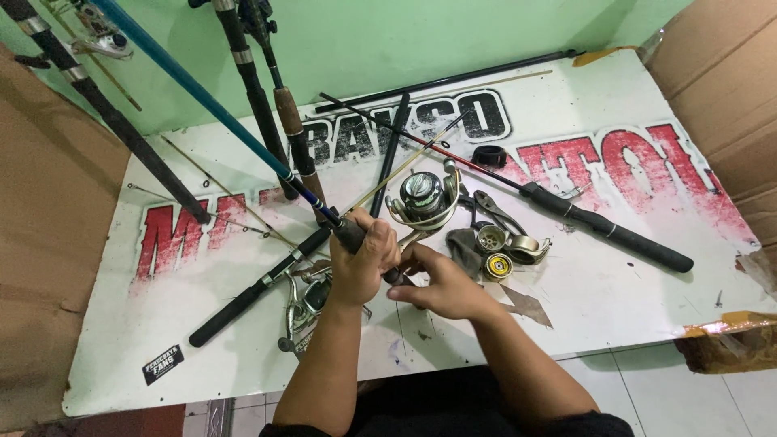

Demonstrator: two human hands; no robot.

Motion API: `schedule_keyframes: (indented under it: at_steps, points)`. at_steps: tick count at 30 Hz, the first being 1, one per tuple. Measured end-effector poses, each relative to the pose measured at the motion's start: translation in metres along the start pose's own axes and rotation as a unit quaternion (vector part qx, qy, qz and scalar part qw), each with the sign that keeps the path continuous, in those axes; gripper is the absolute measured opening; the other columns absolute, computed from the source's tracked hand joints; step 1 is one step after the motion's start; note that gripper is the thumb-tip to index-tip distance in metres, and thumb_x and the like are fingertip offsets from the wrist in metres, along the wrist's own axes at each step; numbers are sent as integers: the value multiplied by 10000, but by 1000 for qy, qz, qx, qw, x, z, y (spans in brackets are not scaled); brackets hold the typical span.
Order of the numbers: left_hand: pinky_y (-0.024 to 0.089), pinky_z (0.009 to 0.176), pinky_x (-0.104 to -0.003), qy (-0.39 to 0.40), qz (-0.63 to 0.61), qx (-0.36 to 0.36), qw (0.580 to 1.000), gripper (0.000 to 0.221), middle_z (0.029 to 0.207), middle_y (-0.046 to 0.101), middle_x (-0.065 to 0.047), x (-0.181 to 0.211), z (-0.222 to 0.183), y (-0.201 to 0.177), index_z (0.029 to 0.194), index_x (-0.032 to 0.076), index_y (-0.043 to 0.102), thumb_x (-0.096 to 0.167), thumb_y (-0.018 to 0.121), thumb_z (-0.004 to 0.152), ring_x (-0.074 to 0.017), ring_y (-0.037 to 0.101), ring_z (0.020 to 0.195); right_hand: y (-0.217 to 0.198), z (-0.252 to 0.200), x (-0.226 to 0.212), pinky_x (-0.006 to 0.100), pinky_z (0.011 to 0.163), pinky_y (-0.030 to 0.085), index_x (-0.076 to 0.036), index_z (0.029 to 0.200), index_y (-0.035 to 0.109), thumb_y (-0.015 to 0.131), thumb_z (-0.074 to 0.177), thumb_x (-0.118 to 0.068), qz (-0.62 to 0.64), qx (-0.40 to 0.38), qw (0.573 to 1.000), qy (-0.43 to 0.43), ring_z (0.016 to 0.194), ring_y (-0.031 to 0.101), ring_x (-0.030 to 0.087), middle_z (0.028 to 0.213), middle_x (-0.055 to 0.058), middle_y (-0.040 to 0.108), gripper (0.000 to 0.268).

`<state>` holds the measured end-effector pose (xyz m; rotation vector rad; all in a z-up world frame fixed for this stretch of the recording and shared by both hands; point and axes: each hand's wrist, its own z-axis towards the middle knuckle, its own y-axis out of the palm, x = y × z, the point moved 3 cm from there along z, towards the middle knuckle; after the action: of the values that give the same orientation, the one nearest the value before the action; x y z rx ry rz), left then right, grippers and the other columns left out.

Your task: Repairing and assembling a fishing reel on a workbench.

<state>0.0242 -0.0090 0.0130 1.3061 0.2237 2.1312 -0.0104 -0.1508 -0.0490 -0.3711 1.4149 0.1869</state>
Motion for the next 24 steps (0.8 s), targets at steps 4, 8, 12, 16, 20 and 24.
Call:
schedule_keyframes:
  at_steps: [4, 8, 12, 16, 20, 24]
  points:
    - [385, 400, -239, 0, 14, -2, 1000, 310, 457, 369, -6, 1, 3, 0, 775, 105, 443, 94, 525, 1075, -103, 372, 347, 3, -1, -13, 434, 869, 567, -17, 932, 693, 899, 761, -141, -33, -12, 999, -27, 922, 721, 341, 924, 172, 728, 295]
    - [379, 393, -240, -3, 11, 5, 1000, 306, 460, 346, -5, 3, 6, 0, 787, 100, 435, 116, 503, 1084, -104, 374, 347, 10, 3, 8, 397, 807, 567, -20, 931, 642, 957, 716, -137, 2, 51, 998, 26, 852, 708, 242, 861, 113, 721, 399]
    - [365, 389, -236, -2, 11, 24, 1000, 298, 473, 320, 11, -5, 2, -7, 790, 112, 431, 104, 526, 1072, -98, 368, 357, -3, -1, -31, 456, 866, 576, -3, 1003, 705, 868, 804, -111, 3, -25, 1000, 9, 929, 729, 313, 919, 166, 735, 279]
    - [363, 391, -238, -15, 1, 26, 1000, 315, 463, 313, 9, -1, 3, -5, 785, 118, 410, 113, 522, 1079, -103, 358, 354, 6, -1, -3, 458, 807, 574, 10, 956, 672, 932, 733, -138, -43, 23, 999, -6, 891, 731, 320, 873, 171, 702, 373]
    - [367, 389, -237, -10, 11, 19, 1000, 305, 468, 338, 2, 2, 2, -3, 790, 117, 426, 126, 541, 1072, -95, 365, 357, 7, -3, 6, 428, 849, 577, 22, 1024, 622, 931, 750, -134, 24, 24, 999, 13, 911, 718, 278, 911, 165, 709, 442]
    - [355, 385, -223, -10, -18, 24, 1000, 315, 461, 336, 2, 0, -1, -7, 779, 111, 418, 119, 561, 1059, -96, 361, 352, 0, 1, -19, 480, 877, 577, 51, 1008, 675, 884, 793, -124, -15, -19, 999, -43, 970, 714, 381, 1007, 233, 703, 347]
